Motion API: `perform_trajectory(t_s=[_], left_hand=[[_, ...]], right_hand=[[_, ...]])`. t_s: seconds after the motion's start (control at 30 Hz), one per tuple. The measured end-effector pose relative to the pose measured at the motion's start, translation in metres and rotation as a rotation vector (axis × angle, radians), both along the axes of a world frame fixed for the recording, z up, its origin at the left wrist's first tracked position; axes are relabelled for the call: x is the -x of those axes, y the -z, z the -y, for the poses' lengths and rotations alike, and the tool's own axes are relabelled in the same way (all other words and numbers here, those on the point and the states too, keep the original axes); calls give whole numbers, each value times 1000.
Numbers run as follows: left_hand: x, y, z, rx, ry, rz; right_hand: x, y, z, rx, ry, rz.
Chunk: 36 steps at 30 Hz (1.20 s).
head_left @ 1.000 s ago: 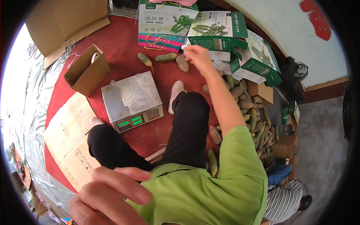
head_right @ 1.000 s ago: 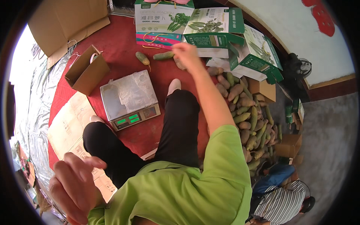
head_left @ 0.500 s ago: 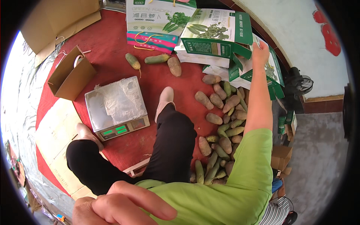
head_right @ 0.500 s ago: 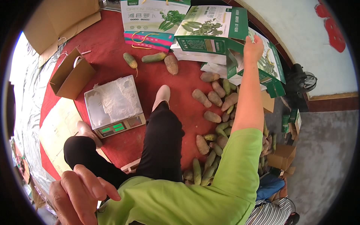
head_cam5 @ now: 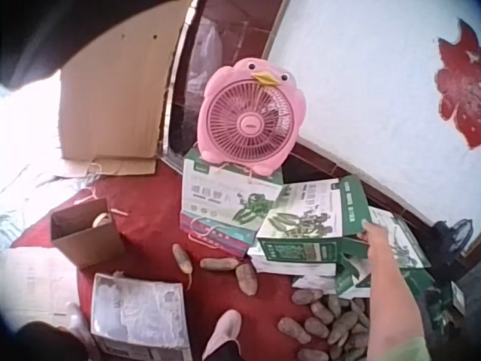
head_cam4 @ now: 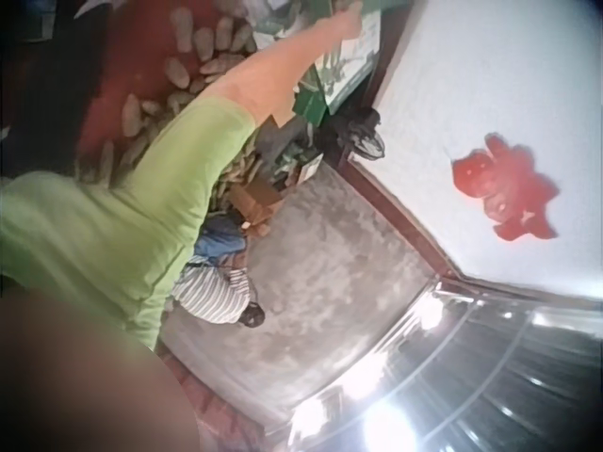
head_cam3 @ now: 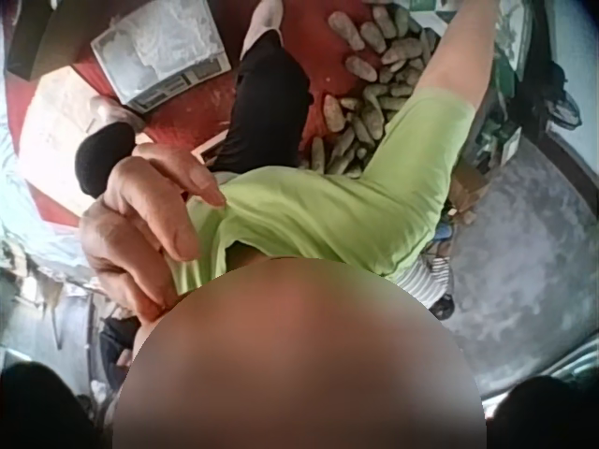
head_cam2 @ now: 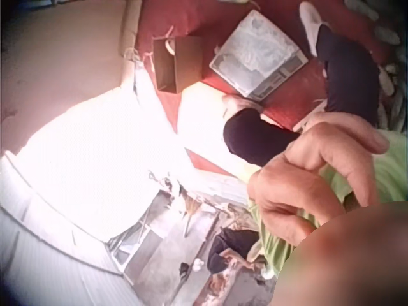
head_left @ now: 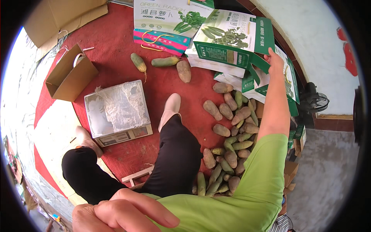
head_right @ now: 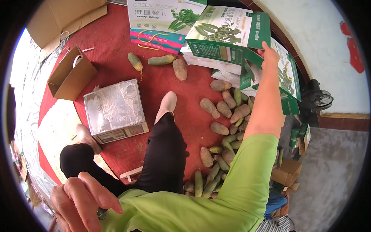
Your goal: Packing cucumbers or similar gourds into cardboard boxes for shipping.
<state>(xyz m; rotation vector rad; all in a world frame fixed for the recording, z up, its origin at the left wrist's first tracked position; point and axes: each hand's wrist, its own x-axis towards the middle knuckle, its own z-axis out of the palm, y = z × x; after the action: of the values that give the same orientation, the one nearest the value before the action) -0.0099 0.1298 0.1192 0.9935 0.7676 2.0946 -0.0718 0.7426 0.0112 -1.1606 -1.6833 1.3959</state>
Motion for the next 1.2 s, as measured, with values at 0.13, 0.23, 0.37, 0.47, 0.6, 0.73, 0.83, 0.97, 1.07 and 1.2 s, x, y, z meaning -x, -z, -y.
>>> perform_trajectory(t_s=[0.13, 0.23, 0.37, 0.47, 0.6, 0.73, 0.83, 0.97, 1.07, 1.2], left_hand=[[1, 1, 1, 35, 15, 30], [0, 3, 2, -45, 14, 12], [-3, 4, 16, 11, -36, 65], [8, 43, 28, -122, -87, -141], [-19, 50, 44, 348, -581, 77], [-9, 81, 70, 792, -590, 139], [1, 103, 82, 968, -576, 200], [14, 130, 99, 1066, -537, 104], [16, 140, 102, 1117, -549, 192], [12, 140, 111, 1033, -552, 147]], right_hand=[[-5, 7, -9, 58, -26, 64], [-15, -8, 13, 76, -55, 168], [-17, -17, 71, -39, -90, 141], [-53, -44, 87, -159, -173, 154], [-99, -95, 95, -250, -238, 242], [-123, -134, 81, -299, -291, 407], [-123, -161, 100, -339, -397, 507], [-107, -170, 121, -458, -573, 631], [-83, -164, 155, -507, -709, 689], [-37, -144, 201, -677, -882, 753]])
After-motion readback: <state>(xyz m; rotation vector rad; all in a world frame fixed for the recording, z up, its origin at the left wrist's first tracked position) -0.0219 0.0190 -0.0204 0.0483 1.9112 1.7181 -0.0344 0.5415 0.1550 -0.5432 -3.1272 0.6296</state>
